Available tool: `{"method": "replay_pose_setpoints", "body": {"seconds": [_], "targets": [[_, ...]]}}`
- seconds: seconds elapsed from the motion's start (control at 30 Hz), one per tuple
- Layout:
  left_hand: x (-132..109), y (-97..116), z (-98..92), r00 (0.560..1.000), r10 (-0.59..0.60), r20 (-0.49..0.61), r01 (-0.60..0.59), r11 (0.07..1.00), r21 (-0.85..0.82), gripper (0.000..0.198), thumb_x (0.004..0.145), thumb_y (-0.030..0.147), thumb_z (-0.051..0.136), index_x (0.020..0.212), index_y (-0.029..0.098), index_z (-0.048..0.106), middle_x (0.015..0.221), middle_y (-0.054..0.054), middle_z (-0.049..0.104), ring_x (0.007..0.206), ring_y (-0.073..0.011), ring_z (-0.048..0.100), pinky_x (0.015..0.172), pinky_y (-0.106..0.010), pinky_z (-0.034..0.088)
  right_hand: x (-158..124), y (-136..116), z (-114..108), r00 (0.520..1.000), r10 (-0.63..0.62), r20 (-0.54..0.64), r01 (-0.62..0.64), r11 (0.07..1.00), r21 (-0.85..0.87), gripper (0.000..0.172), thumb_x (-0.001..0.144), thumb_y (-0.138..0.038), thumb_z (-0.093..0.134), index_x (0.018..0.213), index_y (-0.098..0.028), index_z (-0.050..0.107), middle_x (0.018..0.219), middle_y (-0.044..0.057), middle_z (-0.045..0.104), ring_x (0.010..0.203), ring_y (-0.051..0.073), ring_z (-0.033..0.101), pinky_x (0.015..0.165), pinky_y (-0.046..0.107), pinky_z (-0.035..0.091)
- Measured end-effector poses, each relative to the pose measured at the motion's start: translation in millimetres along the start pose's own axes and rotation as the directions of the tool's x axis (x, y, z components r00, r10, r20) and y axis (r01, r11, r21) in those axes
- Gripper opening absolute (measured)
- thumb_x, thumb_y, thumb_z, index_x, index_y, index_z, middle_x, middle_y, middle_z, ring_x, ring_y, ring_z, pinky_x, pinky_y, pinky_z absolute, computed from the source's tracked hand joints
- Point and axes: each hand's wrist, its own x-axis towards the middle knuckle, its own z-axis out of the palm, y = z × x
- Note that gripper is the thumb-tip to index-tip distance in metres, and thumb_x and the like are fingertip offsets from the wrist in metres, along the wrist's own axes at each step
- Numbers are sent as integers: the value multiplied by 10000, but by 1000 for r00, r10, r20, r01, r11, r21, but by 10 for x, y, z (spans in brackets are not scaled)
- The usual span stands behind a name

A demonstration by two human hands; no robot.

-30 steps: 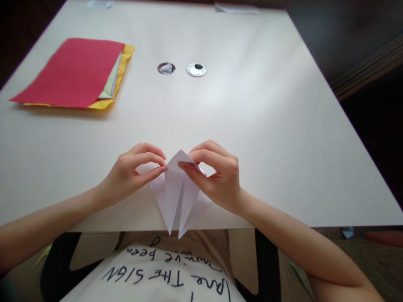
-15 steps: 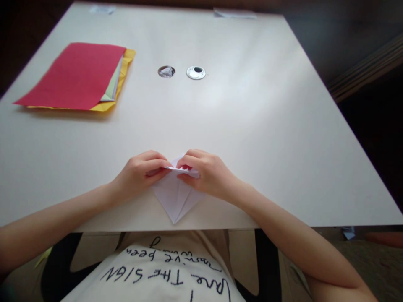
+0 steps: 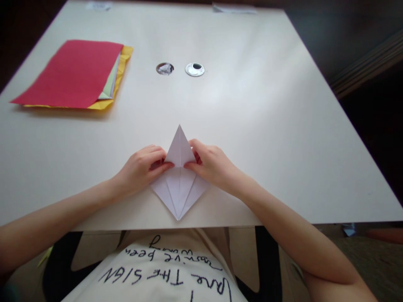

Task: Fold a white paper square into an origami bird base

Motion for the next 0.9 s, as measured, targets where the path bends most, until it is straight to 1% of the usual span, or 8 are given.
{"method": "replay_pose_setpoints", "body": {"seconds": [0.23, 0.37, 0.43, 0.5, 0.6, 0.67, 0.77, 0.9], "targets": [[27, 4, 46, 998, -22, -58, 26, 998, 63, 77, 864, 214, 501, 850, 145, 532, 715, -13, 533, 667, -158, 483, 612, -260, 369, -31, 17, 78, 994, -39, -98, 32, 997, -64, 294, 770, -139, 551, 1050, -190, 477, 798, 12, 612, 654, 147, 557, 609, 250, 415], [18, -20, 84, 993, -30, -112, 35, 999, 39, 284, 851, 221, 530, 1108, 120, 464, 729, -1, 527, 671, -159, 493, 619, -266, 399, -20, 50, 113, 983, -44, -179, 22, 992, -123, 459, 747, -177, 599, 1174, -157, 431, 870, 41, 601, 634, 146, 551, 615, 272, 433], [15, -25, 96, 991, -28, -134, 33, 999, 31, 339, 852, 226, 533, 1155, 119, 423, 749, -4, 524, 676, -155, 496, 621, -267, 417, -9, 68, 112, 978, -44, -204, 14, 989, -147, 451, 742, -206, 619, 1155, -151, 447, 898, 52, 588, 628, 141, 546, 606, 274, 433], [14, -21, 99, 989, -8, -148, 17, 998, 62, 285, 856, 220, 528, 1113, 126, 447, 796, -24, 529, 704, -155, 501, 641, -271, 436, 3, 85, 98, 978, -48, -201, 15, 986, -166, 351, 746, -216, 627, 1066, -151, 497, 871, 48, 585, 637, 137, 544, 602, 266, 423], [4, 0, 83, 979, 84, -183, -52, 984, 171, 131, 859, 175, 516, 981, 128, 528, 882, -71, 542, 775, -168, 507, 680, -285, 457, 18, 106, 64, 985, -58, -160, 29, 984, -177, 164, 765, -210, 615, 909, -171, 545, 770, 16, 588, 642, 130, 534, 599, 248, 398], [-17, 16, 63, 960, 213, -183, -165, 955, 246, 107, 867, 124, 485, 942, 125, 560, 908, -84, 563, 804, -173, 514, 690, -286, 470, 26, 116, 44, 989, -56, -135, 34, 986, -162, 102, 770, -204, 610, 854, -181, 556, 736, 2, 590, 635, 123, 527, 594, 242, 385], [-68, 38, 27, 901, 423, -99, -373, 870, 322, 166, 890, 86, 429, 982, 110, 565, 904, -75, 607, 835, -172, 539, 703, -285, 499, 36, 124, 21, 992, -9, -124, -1, 996, -84, 105, 748, -182, 629, 822, -182, 555, 708, -14, 590, 625, 115, 530, 593, 238, 387], [-121, 54, -7, 874, 486, -8, -448, 813, 372, 221, 895, 69, 417, 1088, 69, 525, 974, -90, 627, 903, -183, 558, 745, -294, 524, 50, 120, -26, 992, 97, -76, -91, 993, 80, 193, 716, -185, 644, 873, -180, 532, 682, -35, 591, 602, 108, 534, 585, 239, 406]]}}
